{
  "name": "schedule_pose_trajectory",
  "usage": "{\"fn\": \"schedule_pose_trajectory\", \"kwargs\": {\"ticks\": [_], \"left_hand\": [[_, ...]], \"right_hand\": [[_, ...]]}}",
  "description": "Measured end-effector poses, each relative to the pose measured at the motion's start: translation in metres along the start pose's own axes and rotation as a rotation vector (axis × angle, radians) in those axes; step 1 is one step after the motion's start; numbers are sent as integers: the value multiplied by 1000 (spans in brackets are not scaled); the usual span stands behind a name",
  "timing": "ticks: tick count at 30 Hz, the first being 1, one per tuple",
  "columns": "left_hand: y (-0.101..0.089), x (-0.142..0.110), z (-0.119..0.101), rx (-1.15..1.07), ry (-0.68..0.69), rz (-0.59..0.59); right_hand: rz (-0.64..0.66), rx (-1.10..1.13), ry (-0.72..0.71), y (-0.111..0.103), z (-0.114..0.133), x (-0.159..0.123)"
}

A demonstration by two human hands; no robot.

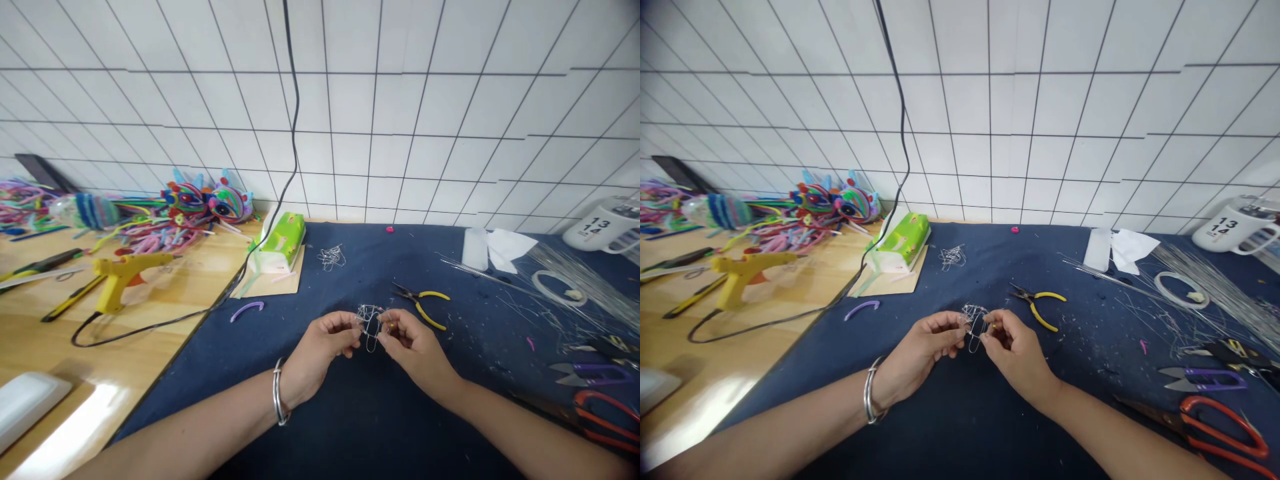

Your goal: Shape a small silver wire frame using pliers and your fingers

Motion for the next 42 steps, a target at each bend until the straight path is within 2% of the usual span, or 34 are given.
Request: {"fn": "schedule_pose_trajectory", "kwargs": {"ticks": [19, 30, 42], "left_hand": [[-4, 3, 1, -86, -52, 13], [-4, 3, -2, -101, -30, 10], [-3, 3, -6, -47, -18, 28]], "right_hand": [[26, 28, -1, 0, 3, -2], [9, 161, 116, -5, -11, 5], [-20, 207, 131, -7, -13, 5]]}}
Point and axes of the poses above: each hand's wrist, its own x-axis towards the middle knuckle, its own y-axis out of the palm, z = x × y, the point moved 2 cm from there along x, towards the middle knuckle, and after that the axes turned 8 degrees about x, right-handed, at the moved point
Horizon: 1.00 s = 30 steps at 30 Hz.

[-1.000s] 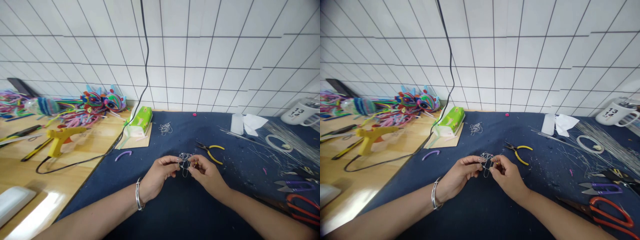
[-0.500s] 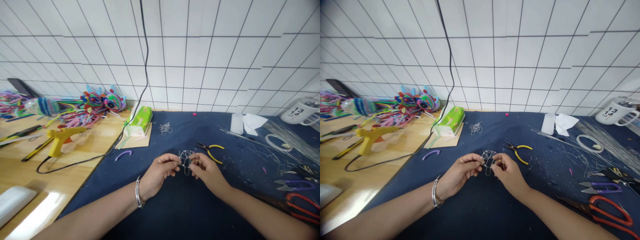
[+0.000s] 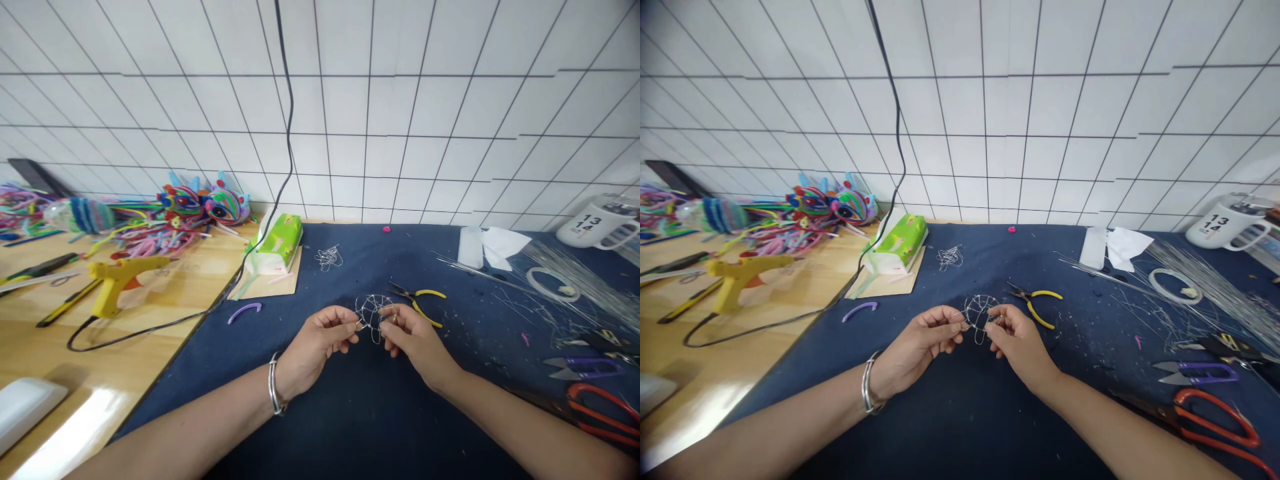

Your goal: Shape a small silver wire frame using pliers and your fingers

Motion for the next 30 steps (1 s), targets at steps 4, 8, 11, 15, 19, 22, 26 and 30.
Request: {"fn": "schedule_pose_trajectory", "kwargs": {"ticks": [4, 8, 11, 15, 19, 22, 26, 30], "left_hand": [[1, 0, 0, 63, 59, 24], [1, -1, -1, 90, 119, 30], [2, -1, -2, 91, 136, 41], [3, -3, -4, 76, 129, 50], [3, -2, -6, 68, 91, 32], [3, -1, -5, 56, 75, 24], [5, 0, -4, 64, 73, 43], [5, 0, -1, 93, 107, 44]], "right_hand": [[8, 12, 5, 0, 0, 1], [13, 13, 8, 0, 0, 2], [13, 12, 13, -1, 0, 2], [19, 6, 18, -1, 0, 3], [28, -5, 19, -1, -1, 4], [33, -12, 19, -2, -1, 5], [33, -39, 37, -1, 1, 4], [39, -68, 26, 1, 1, 2]]}}
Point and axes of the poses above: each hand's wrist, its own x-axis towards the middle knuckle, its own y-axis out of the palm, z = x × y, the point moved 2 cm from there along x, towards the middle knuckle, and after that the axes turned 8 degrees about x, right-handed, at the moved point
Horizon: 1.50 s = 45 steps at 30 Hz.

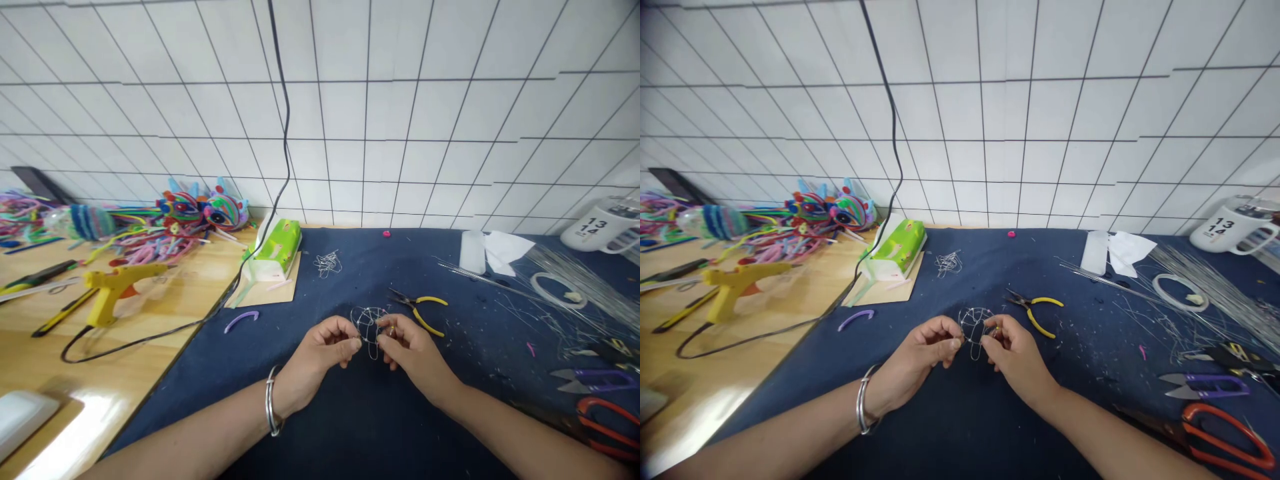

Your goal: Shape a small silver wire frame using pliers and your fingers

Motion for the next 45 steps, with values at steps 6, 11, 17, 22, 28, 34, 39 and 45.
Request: {"fn": "schedule_pose_trajectory", "kwargs": {"ticks": [6, 11, 17, 22, 28, 34, 39, 45], "left_hand": [[-1, 0, 7, 36, 16, -49], [-1, -1, 10, 54, -24, -99], [0, -2, 11, 204, -54, -166], [-3, 0, 13, 323, -41, -211], [-6, -1, 10, 387, 19, -211], [-5, -2, 9, 216, -20, -109], [-4, -3, -1, 12, -25, -7], [-3, -2, -1, -65, 21, -44]], "right_hand": [[22, -52, -63, 6, 0, -5], [34, -72, -68, 10, 0, -9], [36, -99, -92, 15, -1, -12], [42, -138, -130, 20, 1, -13], [74, -133, -150, 22, -1, -15], [50, -47, -93, 17, -1, -10], [3, 29, -54, 6, -1, -4], [-24, 88, -37, 2, -1, -1]]}}
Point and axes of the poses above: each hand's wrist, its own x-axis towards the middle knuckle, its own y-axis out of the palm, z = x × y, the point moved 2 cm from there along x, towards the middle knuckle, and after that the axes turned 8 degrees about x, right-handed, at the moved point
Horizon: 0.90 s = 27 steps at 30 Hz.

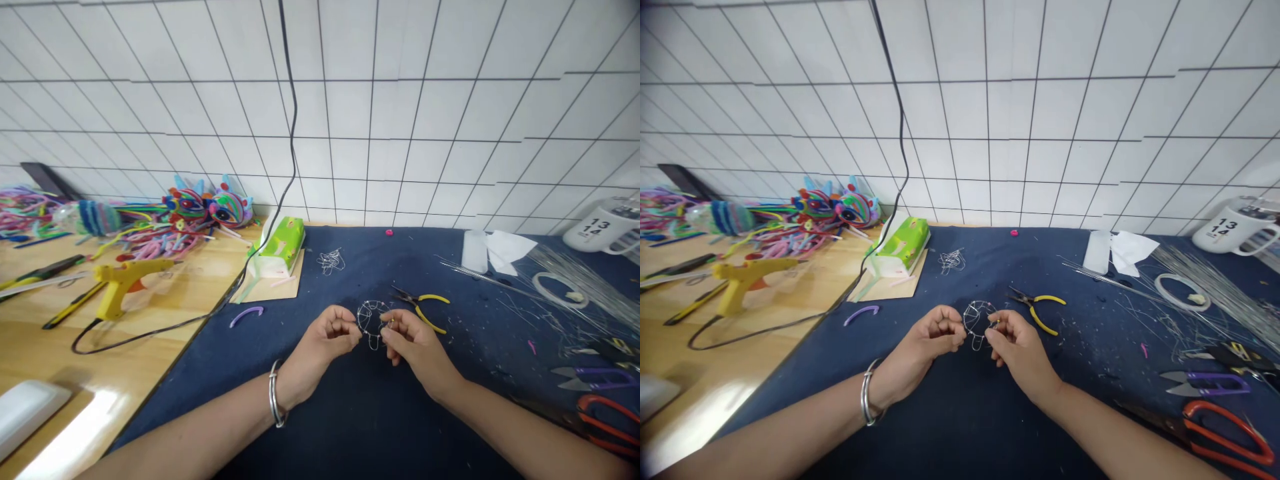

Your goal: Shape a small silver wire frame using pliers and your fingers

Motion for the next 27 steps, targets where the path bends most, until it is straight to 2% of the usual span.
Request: {"fn": "schedule_pose_trajectory", "kwargs": {"ticks": [10, 15, 18, 22, 27], "left_hand": [[2, -2, 2, -49, -83, -90], [-3, 1, 4, 18, -109, -119], [-4, 1, 3, 97, -77, -132], [-3, -1, -1, 224, -24, -142], [-4, -1, -3, 252, -65, -93]], "right_hand": [[-7, 40, -16, 0, 1, 0], [-3, 11, -26, 0, 0, 0], [-10, -76, -59, 0, 1, -1], [-44, -302, -177, 0, 5, -4], [-58, -514, -280, 3, 8, -9]]}}
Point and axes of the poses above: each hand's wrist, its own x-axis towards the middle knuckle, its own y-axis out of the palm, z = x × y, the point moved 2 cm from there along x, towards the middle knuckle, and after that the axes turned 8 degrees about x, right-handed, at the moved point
